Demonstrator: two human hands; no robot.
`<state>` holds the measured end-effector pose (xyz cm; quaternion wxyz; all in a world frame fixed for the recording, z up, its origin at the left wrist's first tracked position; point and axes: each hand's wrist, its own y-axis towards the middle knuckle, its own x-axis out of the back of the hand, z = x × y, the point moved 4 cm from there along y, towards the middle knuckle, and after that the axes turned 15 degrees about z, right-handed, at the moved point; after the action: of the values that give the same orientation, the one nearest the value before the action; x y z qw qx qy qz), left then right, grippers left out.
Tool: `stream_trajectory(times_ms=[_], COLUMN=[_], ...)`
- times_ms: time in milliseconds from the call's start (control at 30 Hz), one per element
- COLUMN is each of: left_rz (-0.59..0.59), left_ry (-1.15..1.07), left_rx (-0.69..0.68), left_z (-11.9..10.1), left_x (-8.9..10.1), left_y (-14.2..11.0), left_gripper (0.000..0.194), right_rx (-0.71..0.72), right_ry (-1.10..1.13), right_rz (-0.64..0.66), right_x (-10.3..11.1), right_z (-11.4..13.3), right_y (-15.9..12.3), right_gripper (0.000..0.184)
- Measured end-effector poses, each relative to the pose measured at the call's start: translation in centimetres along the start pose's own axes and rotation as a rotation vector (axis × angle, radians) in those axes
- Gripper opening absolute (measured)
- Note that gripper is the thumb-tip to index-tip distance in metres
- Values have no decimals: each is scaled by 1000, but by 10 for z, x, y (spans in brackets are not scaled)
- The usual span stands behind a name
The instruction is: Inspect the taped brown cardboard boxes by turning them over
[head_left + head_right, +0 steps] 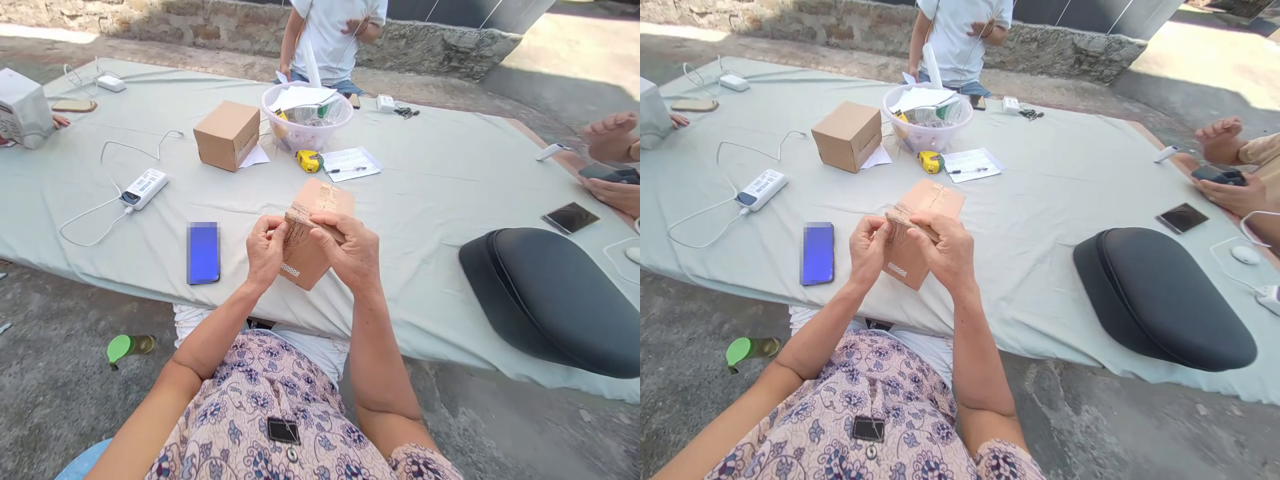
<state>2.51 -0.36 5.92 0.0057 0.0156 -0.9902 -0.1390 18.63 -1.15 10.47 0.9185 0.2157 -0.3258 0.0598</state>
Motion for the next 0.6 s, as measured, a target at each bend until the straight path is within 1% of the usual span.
stream_trajectory(times_ms=[200, 300, 367, 433, 533, 600], left_rz=[-17, -12, -6, -17, -29, 14], left_ry=[-69, -119, -128, -83, 98, 236], left_rx=[-1, 27, 22, -32, -189, -279], left_z=[5, 10, 9, 2, -15, -23], left_x=[-1, -3, -3, -2, 1, 0], left_y=[0, 2, 2, 1, -2, -3], left_gripper=[24, 25, 25, 23, 17, 18], right_rx=[5, 9, 26, 58, 104, 113], right_ry=[41, 45, 40, 57, 119, 134], right_rz=[20, 3, -20, -38, -71, -108], right_x=[2, 3, 2, -2, -11, -18], right_z=[-3, -2, -3, -4, -12, -20], right_y=[2, 2, 1, -2, -11, -21], right_gripper=[19, 20, 21, 24, 32, 37])
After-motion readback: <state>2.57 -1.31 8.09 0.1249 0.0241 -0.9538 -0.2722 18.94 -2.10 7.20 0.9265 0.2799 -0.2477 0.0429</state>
